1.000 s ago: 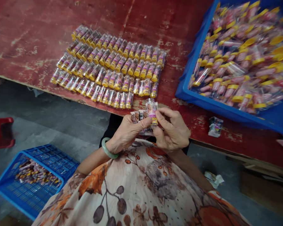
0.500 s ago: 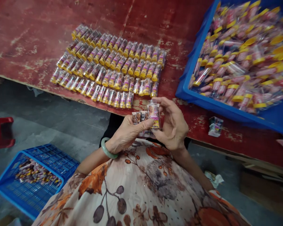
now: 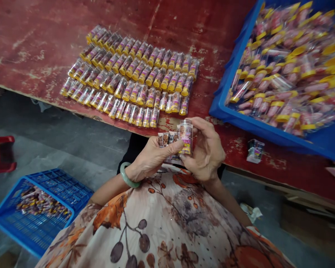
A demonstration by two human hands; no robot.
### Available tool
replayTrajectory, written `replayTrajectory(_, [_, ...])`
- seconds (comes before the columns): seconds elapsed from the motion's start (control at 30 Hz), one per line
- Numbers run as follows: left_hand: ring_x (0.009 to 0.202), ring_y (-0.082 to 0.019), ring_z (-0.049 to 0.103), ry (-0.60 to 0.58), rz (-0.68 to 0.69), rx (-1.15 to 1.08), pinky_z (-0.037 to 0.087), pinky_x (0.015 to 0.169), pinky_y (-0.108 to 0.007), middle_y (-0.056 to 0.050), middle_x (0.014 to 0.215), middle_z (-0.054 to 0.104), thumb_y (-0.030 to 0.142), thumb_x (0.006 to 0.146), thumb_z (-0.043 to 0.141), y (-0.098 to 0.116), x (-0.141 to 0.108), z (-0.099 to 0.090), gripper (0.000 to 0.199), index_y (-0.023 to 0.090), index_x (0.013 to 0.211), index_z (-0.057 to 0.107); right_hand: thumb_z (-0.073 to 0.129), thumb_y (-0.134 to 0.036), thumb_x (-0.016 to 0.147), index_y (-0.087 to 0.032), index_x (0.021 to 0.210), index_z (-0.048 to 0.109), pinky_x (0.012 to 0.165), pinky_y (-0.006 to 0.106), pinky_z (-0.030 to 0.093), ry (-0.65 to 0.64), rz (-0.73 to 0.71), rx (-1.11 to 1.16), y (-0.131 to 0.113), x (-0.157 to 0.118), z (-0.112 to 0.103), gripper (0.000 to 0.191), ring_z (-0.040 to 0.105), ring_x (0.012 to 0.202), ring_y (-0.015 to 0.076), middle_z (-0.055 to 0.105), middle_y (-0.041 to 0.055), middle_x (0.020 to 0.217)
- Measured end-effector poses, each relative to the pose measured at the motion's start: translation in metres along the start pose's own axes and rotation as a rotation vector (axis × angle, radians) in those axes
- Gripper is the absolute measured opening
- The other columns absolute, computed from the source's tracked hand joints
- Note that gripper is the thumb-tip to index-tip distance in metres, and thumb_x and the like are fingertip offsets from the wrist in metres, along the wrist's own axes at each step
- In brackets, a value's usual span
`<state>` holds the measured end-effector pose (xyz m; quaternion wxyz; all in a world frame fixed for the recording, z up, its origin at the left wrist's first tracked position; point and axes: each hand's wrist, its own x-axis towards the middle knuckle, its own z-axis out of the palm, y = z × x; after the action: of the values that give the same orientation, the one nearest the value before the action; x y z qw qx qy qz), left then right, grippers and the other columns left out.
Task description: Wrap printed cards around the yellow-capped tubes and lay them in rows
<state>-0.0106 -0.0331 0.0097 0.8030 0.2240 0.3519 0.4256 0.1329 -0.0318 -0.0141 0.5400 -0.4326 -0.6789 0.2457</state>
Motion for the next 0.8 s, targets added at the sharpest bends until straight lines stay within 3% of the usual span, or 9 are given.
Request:
replayTrajectory(0.27, [0.064,-0.010,0.059,-0.042,0.021,0.010,0.049,0.069,-0.025,0.000,0.070,0.068,0.038,0.070,0.079,0.001,0.000,0.001,0.023,0.016,0.076,0.073,0.061,-0.029,0.067,-0.026,0.133,0.050,0.099,0.053,0.047,0.014,-0.034,0.016,0.002,-0.001,0.000,0.066,0.053,0.120,0.0322,0.054,0.0090,0.129])
replayTrajectory(0.53, [0.067,-0.011,0.061,-0.051,0.010,0.053,0.050,0.070,-0.025,-0.003,0.083,0.072,0.036,0.071,0.079,-0.002,-0.001,-0.006,0.024,0.018,0.086,0.075,0.062,-0.034,0.073,-0.029,0.135,0.046,0.099,0.055,0.046,-0.049,-0.039,-0.038,-0.002,-0.002,-0.004,0.065,0.051,0.122,0.0333,0.051,0.0092,0.133])
replayTrajectory(0.7, [0.067,-0.012,0.063,-0.044,0.056,0.074,0.052,0.069,-0.027,-0.002,0.079,0.071,0.036,0.072,0.078,-0.001,0.001,-0.010,0.025,0.019,0.090,0.074,0.066,-0.048,0.075,-0.028,0.135,0.047,0.103,0.055,0.043,-0.131,0.045,0.066,-0.002,0.002,-0.011,0.067,0.048,0.125,0.0330,0.050,0.0094,0.137])
replayTrajectory(0.8, [0.058,-0.011,0.060,-0.034,0.074,0.141,0.052,0.061,-0.025,-0.001,0.069,0.068,0.035,0.070,0.079,0.002,0.003,-0.011,0.024,0.016,0.084,0.073,0.068,-0.049,0.076,-0.027,0.129,0.054,0.090,0.043,0.052,-0.077,0.195,0.263,0.000,0.006,-0.013,0.058,0.059,0.103,0.0243,0.058,0.0079,0.124])
